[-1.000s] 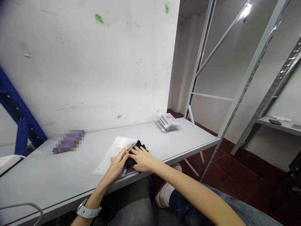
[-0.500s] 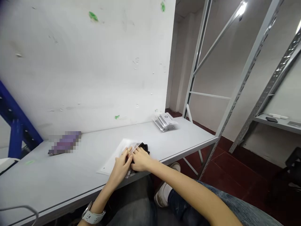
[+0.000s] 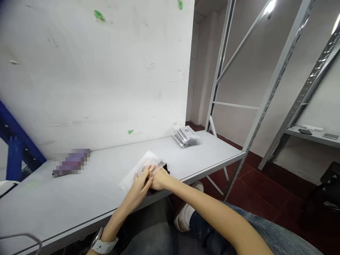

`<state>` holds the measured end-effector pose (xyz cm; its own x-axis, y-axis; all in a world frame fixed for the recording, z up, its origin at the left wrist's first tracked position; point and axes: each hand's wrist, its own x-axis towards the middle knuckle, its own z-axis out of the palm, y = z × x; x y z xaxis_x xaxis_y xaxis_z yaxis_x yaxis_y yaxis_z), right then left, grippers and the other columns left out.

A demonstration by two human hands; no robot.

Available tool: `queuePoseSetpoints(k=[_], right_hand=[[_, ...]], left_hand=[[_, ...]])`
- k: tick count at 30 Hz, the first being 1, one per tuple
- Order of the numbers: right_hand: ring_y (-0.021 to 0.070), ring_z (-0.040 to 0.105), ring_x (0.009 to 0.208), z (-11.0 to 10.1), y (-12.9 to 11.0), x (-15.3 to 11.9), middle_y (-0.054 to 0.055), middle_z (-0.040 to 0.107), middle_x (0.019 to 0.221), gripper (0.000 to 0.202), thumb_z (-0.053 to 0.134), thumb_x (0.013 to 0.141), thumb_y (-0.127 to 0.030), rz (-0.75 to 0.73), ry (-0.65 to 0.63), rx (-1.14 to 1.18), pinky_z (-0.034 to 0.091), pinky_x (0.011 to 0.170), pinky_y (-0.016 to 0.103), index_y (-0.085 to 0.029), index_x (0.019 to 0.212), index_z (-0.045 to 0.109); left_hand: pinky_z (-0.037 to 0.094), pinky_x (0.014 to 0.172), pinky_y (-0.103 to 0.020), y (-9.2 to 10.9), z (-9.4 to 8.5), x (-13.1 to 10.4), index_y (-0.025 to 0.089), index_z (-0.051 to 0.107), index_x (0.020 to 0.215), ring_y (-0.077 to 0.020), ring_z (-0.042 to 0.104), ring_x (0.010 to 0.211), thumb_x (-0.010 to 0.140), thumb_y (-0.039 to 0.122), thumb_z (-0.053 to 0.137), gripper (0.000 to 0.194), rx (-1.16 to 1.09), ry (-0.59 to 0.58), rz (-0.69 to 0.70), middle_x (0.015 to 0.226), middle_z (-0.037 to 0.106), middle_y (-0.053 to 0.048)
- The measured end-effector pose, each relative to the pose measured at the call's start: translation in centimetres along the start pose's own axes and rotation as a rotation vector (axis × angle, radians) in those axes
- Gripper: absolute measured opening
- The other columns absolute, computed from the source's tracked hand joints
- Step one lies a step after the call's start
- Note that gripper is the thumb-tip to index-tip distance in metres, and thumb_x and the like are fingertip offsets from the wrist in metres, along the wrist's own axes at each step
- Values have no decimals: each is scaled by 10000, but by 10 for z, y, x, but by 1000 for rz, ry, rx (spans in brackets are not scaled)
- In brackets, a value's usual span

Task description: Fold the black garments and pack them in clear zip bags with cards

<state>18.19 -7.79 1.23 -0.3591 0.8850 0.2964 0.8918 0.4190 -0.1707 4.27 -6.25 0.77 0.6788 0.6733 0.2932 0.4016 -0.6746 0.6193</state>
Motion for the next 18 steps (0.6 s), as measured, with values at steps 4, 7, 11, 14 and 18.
queuePoseSetpoints(k=[4, 7, 11, 14, 18], right_hand=[[263, 526, 1148, -12, 13, -9, 139, 559, 1259, 397, 532, 845, -288, 149, 23, 88, 408, 983, 381, -144, 1215, 533], [250, 473, 1244, -39, 22, -17, 124, 501, 1355, 550, 578, 850, -413, 69, -150, 236, 385, 1023, 355, -164, 1325, 457], [242, 449, 1291, -68, 32, -25, 85, 476, 1418, 707, 642, 801, -503, -46, -450, 259, 363, 1059, 354, -230, 1409, 407], [273, 397, 1335, -62, 34, -29, 99, 418, 1469, 715, 607, 823, -538, -23, -451, 127, 330, 1088, 404, -242, 1436, 390], [288, 385, 1338, -33, 27, -19, 132, 439, 1446, 537, 508, 917, -454, 3, -242, 16, 319, 1091, 441, -186, 1380, 467]], left_hand=[[268, 1116, -534, -8, 0, -5, 220, 346, 1417, -269, 359, 1374, 908, 265, 382, 513, 65, 21, 37, 1391, 498, -133], [370, 1066, -479, -13, -2, -6, 203, 368, 1407, -275, 462, 1287, 873, 235, 415, 537, 100, 27, 66, 1306, 553, -137], [411, 1033, -427, -16, -6, -4, 181, 384, 1407, -256, 519, 1223, 921, 240, 317, 494, 54, 55, 37, 1291, 570, -138], [330, 1096, -477, -18, -6, -2, 199, 365, 1428, -261, 457, 1297, 939, 249, 279, 498, 60, 25, -11, 1374, 523, -122], [200, 1117, -605, -20, -2, 0, 217, 312, 1463, -278, 255, 1427, 934, 229, 245, 533, 132, -6, -11, 1447, 455, -120]])
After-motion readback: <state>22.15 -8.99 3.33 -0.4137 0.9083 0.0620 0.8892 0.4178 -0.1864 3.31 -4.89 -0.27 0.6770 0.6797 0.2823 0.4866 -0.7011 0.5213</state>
